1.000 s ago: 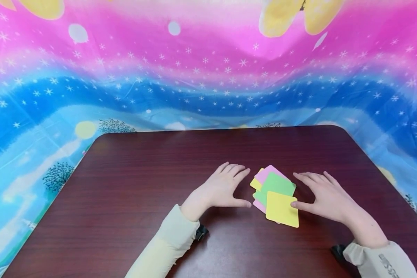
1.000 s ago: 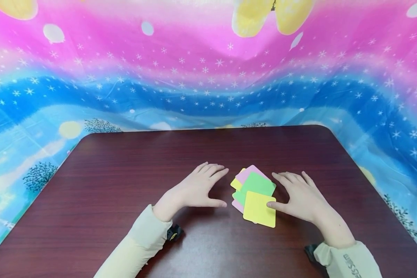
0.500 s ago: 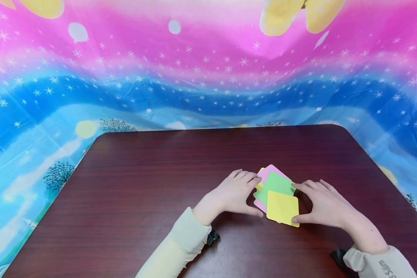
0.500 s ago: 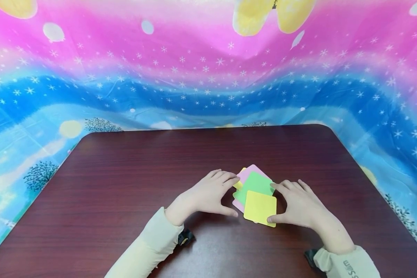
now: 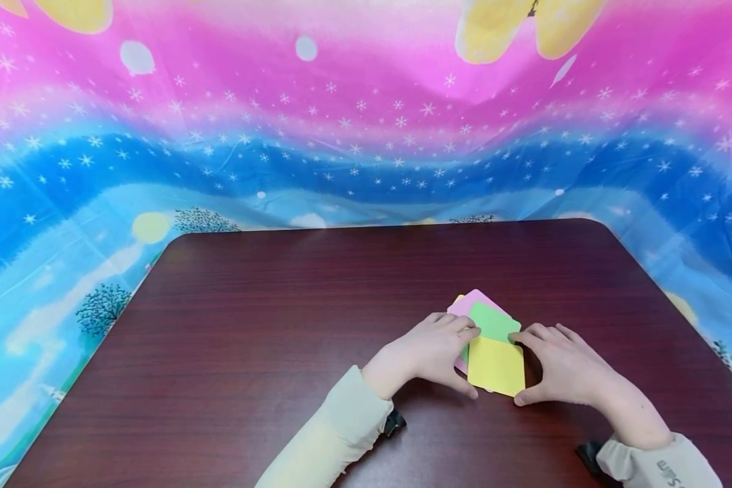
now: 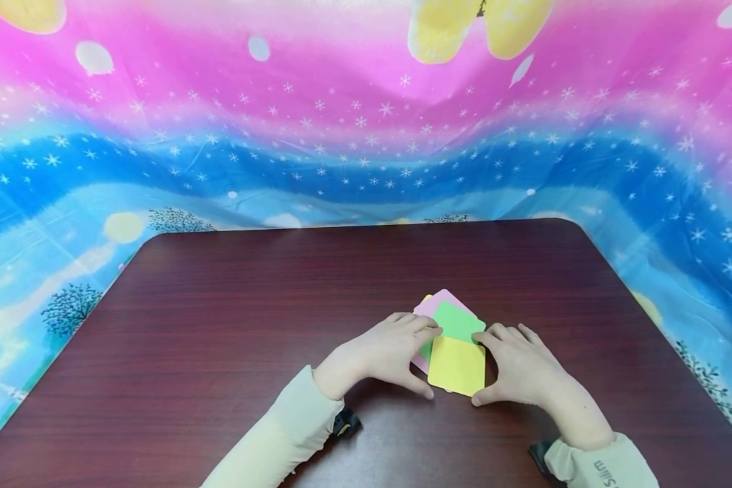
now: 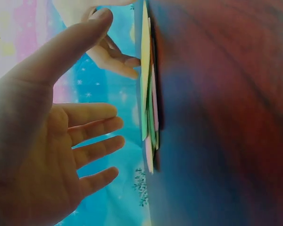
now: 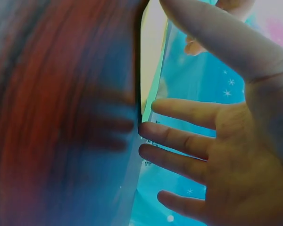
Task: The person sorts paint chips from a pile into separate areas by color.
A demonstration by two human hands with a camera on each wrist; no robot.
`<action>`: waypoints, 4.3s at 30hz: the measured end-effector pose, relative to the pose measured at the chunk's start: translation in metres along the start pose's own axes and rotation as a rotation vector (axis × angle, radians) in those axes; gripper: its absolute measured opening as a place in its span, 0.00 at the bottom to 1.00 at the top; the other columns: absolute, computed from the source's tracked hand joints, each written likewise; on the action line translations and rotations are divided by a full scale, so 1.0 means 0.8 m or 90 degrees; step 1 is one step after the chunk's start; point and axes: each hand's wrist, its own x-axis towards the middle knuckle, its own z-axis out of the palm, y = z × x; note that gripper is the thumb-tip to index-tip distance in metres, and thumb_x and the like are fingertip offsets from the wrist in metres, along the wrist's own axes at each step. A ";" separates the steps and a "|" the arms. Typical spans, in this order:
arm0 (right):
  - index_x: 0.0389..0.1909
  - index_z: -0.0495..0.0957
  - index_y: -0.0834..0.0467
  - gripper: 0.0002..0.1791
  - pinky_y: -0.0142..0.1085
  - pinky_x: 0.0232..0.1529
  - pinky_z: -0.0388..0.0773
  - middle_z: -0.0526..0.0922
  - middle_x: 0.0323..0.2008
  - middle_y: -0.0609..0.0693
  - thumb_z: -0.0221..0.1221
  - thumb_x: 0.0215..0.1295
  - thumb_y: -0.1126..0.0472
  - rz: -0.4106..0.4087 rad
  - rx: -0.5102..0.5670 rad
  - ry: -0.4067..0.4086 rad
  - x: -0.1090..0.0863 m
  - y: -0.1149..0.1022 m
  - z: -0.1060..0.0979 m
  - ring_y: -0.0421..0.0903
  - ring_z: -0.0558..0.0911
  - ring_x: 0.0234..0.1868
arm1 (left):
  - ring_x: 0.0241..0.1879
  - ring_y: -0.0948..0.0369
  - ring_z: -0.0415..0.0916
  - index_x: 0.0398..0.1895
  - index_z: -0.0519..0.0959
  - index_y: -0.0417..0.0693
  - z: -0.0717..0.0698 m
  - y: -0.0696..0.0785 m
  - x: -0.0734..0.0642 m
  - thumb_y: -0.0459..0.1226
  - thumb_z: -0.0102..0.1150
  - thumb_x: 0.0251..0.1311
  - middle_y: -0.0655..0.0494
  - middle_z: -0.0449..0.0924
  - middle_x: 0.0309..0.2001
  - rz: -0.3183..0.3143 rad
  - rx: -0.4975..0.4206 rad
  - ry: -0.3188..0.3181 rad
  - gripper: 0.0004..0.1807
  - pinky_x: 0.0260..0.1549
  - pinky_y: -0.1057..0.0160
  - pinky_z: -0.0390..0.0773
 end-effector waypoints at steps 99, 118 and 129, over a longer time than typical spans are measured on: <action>0.48 0.75 0.58 0.41 0.53 0.61 0.57 0.73 0.42 0.49 0.68 0.33 0.37 -0.168 -0.070 0.039 0.134 -0.076 -0.011 0.47 0.73 0.48 | 0.54 0.58 0.65 0.62 0.66 0.46 0.012 -0.123 -0.064 0.56 0.66 0.41 0.56 0.67 0.54 -0.128 -0.180 0.067 0.44 0.54 0.58 0.65; 0.52 0.73 0.59 0.43 0.53 0.61 0.56 0.71 0.45 0.51 0.67 0.36 0.36 -0.151 -0.057 0.017 0.166 -0.083 -0.010 0.50 0.70 0.52 | 0.55 0.56 0.65 0.64 0.64 0.45 0.011 -0.147 -0.063 0.54 0.67 0.42 0.53 0.66 0.57 -0.170 -0.204 0.057 0.45 0.56 0.56 0.64; 0.52 0.74 0.59 0.43 0.51 0.60 0.57 0.71 0.44 0.51 0.66 0.37 0.35 -0.136 -0.068 0.001 0.181 -0.082 -0.010 0.52 0.70 0.50 | 0.55 0.55 0.65 0.64 0.64 0.44 0.010 -0.157 -0.056 0.53 0.68 0.42 0.53 0.65 0.57 -0.176 -0.200 0.058 0.45 0.55 0.55 0.65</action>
